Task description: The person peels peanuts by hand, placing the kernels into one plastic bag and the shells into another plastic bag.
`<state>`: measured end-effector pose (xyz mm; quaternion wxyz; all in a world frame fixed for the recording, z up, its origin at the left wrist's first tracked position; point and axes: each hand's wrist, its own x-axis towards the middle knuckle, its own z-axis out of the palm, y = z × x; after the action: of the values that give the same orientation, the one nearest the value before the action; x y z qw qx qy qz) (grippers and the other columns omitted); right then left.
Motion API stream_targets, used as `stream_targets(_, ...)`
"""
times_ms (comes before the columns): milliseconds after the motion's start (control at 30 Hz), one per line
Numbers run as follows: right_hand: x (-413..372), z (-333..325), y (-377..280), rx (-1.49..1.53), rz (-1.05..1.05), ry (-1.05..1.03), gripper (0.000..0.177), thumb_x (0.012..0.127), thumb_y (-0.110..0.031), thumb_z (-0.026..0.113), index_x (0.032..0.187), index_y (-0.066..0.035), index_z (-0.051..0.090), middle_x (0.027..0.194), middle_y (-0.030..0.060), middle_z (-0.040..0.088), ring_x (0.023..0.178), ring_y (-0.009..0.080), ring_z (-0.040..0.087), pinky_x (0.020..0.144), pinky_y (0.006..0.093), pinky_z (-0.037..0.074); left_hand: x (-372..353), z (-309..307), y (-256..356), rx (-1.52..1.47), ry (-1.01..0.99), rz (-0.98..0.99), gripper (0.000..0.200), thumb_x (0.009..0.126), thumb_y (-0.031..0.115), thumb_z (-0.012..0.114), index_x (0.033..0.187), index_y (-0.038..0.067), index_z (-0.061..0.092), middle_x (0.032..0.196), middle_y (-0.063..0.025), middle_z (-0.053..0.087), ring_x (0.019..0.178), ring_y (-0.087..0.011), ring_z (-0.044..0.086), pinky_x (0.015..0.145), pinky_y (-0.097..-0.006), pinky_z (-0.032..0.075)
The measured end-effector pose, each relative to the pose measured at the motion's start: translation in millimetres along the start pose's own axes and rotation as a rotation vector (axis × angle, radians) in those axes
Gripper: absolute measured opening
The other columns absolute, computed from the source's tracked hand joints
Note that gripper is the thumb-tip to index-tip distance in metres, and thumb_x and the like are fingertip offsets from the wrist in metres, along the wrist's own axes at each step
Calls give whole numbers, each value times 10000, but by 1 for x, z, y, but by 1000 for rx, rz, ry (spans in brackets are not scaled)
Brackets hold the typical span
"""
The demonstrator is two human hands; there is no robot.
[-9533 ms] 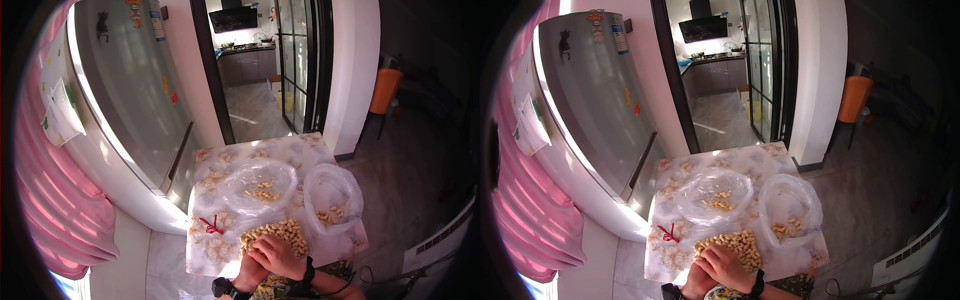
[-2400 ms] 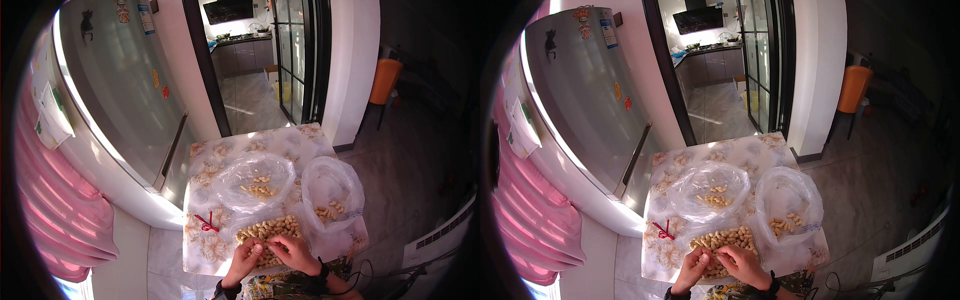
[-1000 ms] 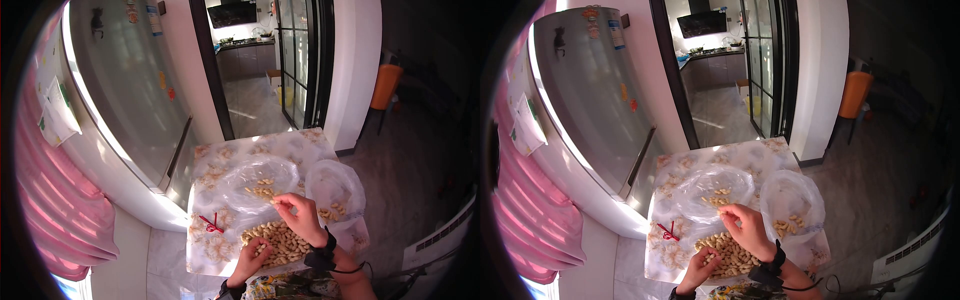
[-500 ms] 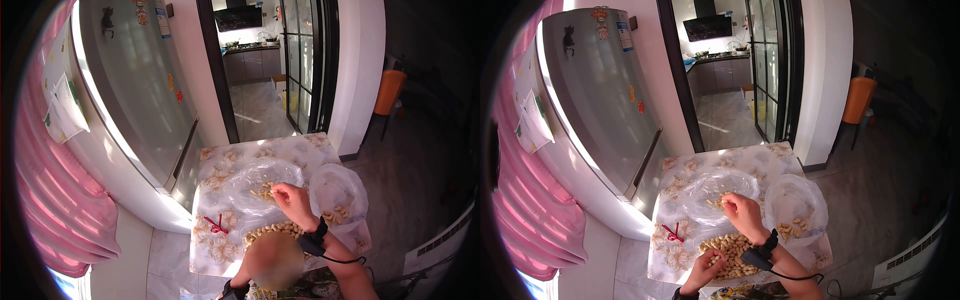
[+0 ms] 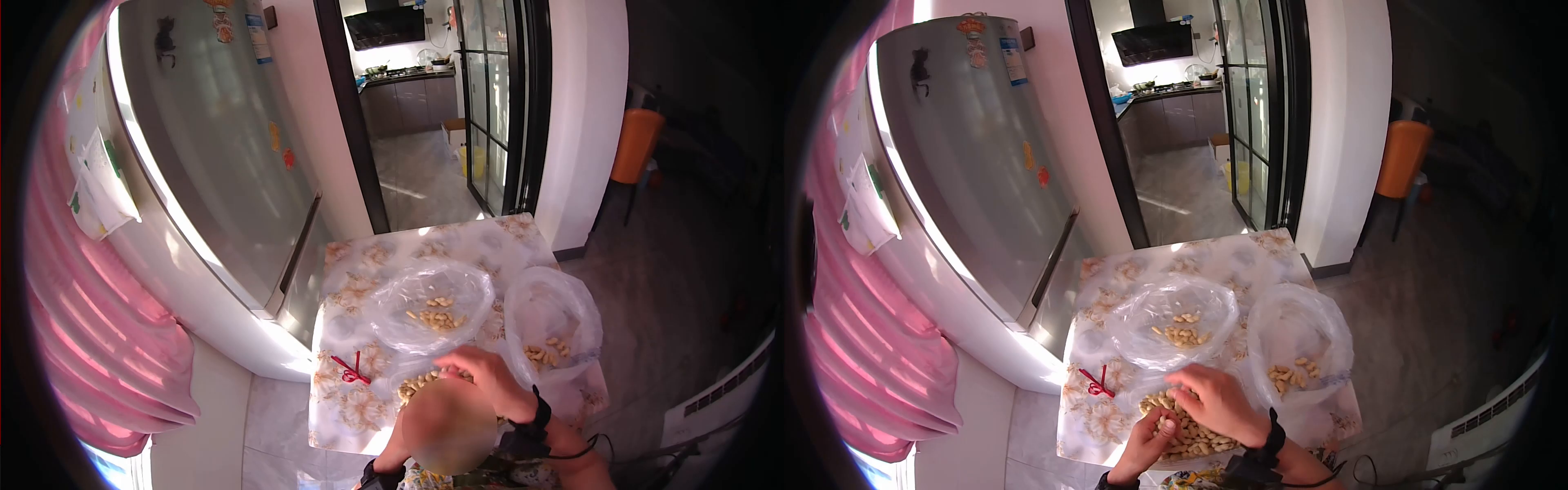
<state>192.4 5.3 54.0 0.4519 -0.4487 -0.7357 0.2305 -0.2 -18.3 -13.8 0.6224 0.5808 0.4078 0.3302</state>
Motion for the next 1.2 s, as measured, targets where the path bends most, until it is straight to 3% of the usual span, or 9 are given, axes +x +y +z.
stream_targets(100, -28, 9, -1, 9, -6, -71, 284, 862, -21, 631, 1133, -92, 674, 930, 91, 650, 850, 242, 659, 738, 332, 530, 1, -2, -4, -38, -28, -2, 319, 1022, 315, 541, 1143, 21, 562, 856, -29, 637, 797, -89, 589, 715, -244, 491)
stream_targets(367, -57, 28, 0, 94, 60, -48, 375, 789, -40, 740, 1152, -127, 697, 1010, 59, 624, 921, 223, 631, 729, 318, 534, 0, -4, -12, -26, -110, 34, 406, 1023, 370, 524, 1169, -4, 581, 916, -38, 640, 845, -102, 588, 748, -258, 494)
stream_targets(667, -65, 35, 14, 115, 28, 22, 159, 844, -73, 713, 975, -53, 625, 994, 78, 610, 842, 255, 652, 688, 345, 535, 4, -3, -3, 71, -152, 60, 338, 992, 332, 599, 1043, -2, 596, 852, -32, 625, 804, -95, 580, 720, -256, 483)
stream_targets(867, -72, 38, 14, 172, 159, 79, 146, 867, -52, 693, 980, -34, 601, 888, 109, 634, 782, 281, 660, 661, 342, 525, 0, -2, 11, -31, -133, -71, 273, 1013, 300, 568, 1011, 30, 604, 804, -4, 624, 759, -64, 569, 688, -222, 461)
stream_targets(1200, -67, 31, 5, 189, 132, 99, 175, 847, -41, 716, 1007, -49, 647, 869, 102, 663, 761, 251, 669, 648, 331, 521, 2, -1, 9, 18, -78, -29, 354, 1053, 331, 467, 975, 19, 614, 789, -3, 610, 764, -69, 553, 696, -231, 451)
